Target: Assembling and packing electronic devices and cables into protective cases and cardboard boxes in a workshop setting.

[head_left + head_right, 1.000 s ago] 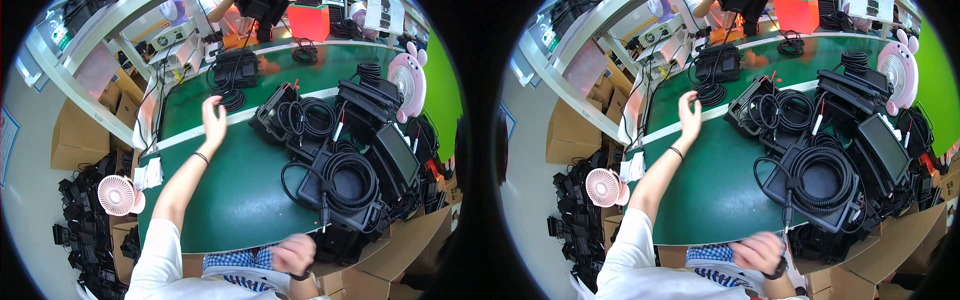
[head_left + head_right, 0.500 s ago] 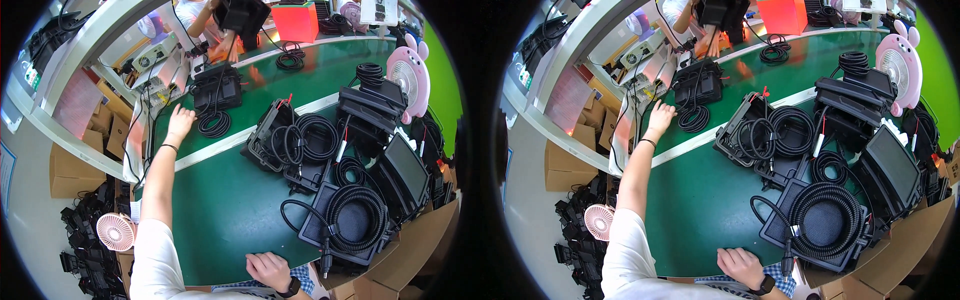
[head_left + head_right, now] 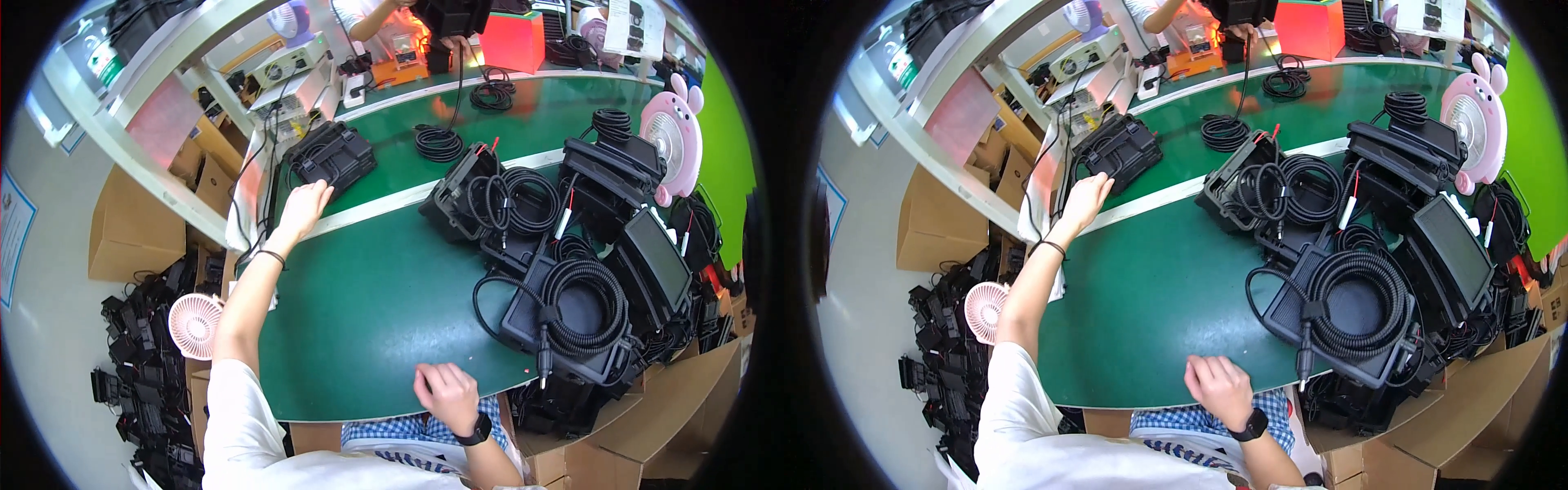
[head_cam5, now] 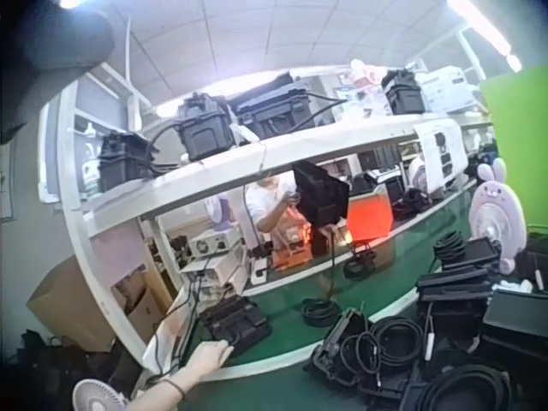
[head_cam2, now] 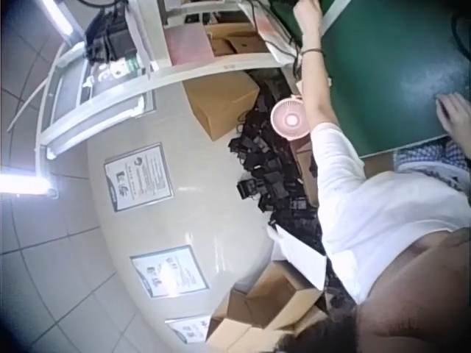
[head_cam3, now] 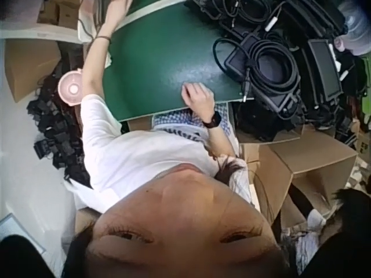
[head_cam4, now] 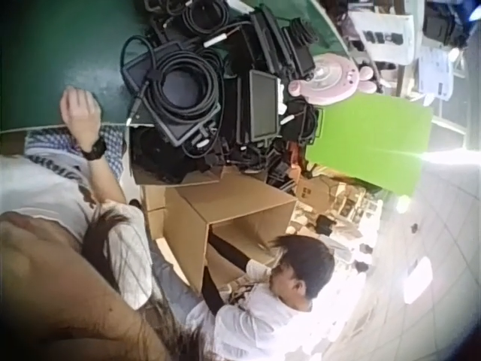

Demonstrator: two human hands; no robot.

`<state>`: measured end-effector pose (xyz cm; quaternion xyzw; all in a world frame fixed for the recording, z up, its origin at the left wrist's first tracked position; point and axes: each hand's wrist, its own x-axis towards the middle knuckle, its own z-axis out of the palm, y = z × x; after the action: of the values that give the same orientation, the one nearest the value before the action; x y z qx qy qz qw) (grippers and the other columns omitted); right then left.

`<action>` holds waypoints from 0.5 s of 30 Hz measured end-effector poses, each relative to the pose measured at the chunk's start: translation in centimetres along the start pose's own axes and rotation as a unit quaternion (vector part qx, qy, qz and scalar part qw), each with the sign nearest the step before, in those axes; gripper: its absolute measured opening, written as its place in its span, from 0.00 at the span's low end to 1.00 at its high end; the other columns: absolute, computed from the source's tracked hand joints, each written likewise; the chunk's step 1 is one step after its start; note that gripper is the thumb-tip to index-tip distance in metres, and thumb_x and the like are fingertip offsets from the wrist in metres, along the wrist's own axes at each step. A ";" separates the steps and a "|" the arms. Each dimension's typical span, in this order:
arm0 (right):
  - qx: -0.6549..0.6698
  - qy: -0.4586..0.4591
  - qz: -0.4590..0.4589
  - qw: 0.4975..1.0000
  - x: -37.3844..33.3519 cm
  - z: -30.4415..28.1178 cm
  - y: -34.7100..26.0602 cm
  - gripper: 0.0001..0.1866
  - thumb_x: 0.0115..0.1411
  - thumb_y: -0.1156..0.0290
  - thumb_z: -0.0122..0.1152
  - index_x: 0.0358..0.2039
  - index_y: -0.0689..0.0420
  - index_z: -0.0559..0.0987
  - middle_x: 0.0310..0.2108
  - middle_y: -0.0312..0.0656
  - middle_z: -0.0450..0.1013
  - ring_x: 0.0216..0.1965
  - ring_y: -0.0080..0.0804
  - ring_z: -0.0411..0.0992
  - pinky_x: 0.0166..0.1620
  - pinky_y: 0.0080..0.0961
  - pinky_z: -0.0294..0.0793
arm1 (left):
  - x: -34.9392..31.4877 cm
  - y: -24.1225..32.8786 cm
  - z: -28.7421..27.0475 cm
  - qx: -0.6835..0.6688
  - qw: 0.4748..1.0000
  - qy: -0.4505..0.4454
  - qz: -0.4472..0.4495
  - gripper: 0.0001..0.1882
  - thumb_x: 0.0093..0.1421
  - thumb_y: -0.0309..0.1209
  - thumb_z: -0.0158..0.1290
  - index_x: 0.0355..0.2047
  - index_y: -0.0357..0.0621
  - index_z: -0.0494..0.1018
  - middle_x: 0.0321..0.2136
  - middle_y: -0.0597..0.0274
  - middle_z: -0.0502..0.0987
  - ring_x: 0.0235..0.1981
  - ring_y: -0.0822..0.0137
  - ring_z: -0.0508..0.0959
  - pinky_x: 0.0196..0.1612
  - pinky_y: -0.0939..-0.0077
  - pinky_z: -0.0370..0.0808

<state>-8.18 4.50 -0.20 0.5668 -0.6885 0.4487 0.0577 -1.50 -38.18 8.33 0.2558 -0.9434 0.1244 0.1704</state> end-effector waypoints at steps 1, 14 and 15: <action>0.001 -0.003 -0.004 1.000 -0.1 0.0 0.0 0.04 0.52 0.72 0.65 0.29 0.53 0.79 0.23 0.35 0.73 0.25 0.29 0.73 0.28 0.25 0.75 | -1.1 0.4 -0.8 -0.030 0.999 0.026 -0.002 0.15 0.67 0.38 0.46 0.28 0.40 0.67 0.25 0.50 0.75 0.33 0.49 0.77 0.39 0.57 0.71; 0.059 0.001 0.047 0.997 -1.0 0.0 -0.7 0.08 0.54 0.76 0.63 0.35 0.55 0.80 0.27 0.40 0.76 0.29 0.37 0.75 0.31 0.30 0.75 | -19.4 10.0 -12.6 -0.134 0.986 0.042 0.092 0.08 0.55 0.31 0.57 0.23 0.43 0.71 0.22 0.57 0.67 0.28 0.56 0.70 0.37 0.62 0.66; 0.083 0.005 0.079 0.993 -0.9 0.0 -0.8 0.09 0.54 0.77 0.62 0.37 0.56 0.80 0.28 0.41 0.76 0.29 0.36 0.75 0.31 0.29 0.75 | -21.0 10.8 -13.6 -0.150 0.985 0.038 0.081 0.09 0.51 0.29 0.60 0.20 0.44 0.70 0.20 0.59 0.65 0.26 0.58 0.69 0.36 0.63 0.67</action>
<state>-7.23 5.22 -0.32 0.5111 -0.6914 0.5102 -0.0214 13.33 -15.51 11.05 0.1455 -0.9617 0.0041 0.2323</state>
